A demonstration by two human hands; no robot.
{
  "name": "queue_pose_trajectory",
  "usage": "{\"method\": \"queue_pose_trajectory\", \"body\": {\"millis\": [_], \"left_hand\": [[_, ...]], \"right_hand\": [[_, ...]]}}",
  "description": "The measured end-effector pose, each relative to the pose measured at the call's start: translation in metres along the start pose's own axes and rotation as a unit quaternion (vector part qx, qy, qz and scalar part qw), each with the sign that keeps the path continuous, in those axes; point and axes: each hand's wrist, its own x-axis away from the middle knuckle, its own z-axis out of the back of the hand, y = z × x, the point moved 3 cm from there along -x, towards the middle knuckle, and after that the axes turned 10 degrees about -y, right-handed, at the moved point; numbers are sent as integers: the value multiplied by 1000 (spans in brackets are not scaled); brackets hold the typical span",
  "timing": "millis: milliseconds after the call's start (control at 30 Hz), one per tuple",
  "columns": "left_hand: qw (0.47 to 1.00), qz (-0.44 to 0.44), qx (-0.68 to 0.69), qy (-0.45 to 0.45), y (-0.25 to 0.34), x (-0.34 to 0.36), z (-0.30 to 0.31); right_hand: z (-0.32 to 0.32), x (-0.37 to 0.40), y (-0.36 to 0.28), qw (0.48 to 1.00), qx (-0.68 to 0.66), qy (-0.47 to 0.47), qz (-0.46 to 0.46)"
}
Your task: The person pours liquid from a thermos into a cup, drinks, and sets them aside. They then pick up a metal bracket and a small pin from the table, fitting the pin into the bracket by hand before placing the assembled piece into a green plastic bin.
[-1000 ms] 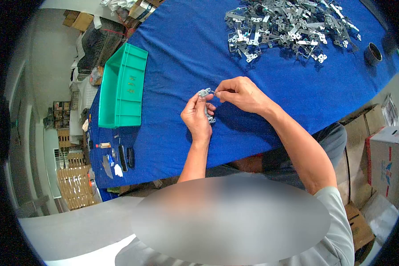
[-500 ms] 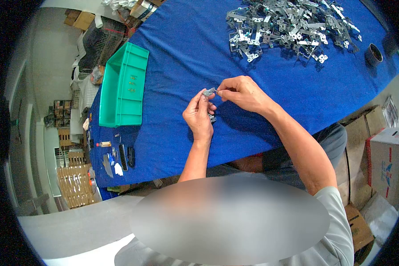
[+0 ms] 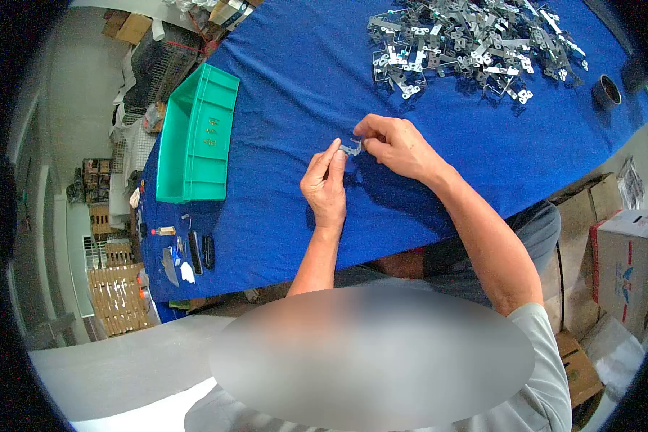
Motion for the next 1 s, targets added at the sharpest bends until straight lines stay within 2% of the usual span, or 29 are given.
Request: {"method": "queue_pose_trajectory", "body": {"millis": [100,200,300,433,500,533,600,633,733,1000], "left_hand": [[1000,6,0,-6,2,1,0],[1000,0,-9,-25,5,1,-1],[999,-19,-18,-38,6,1,-3],[996,-66,-28,-51,7,-2,-6],[998,7,18,-54,2,1,-6],[997,42,41,-55,-1,1,-5],[987,100,126,10,-6,0,-4],[976,128,168,42,-10,0,-2],[967,140,202,63,-14,-1,1],[965,139,218,50,-13,0,-1]], "right_hand": [[2,1,-6,996,-67,-30,-51],[4,-1,-1,994,-37,-75,-73],[7,-2,5,993,-32,-93,-61],[5,-4,4,997,-76,-15,20],[6,-5,0,991,-119,49,43],[8,-4,-2,992,-119,38,11],[13,1,-7,991,-120,14,-51],[10,1,-7,990,-129,-11,-53],[1,-1,-4,994,-81,-68,-33],[-2,0,-2,997,8,-71,-25]]}}
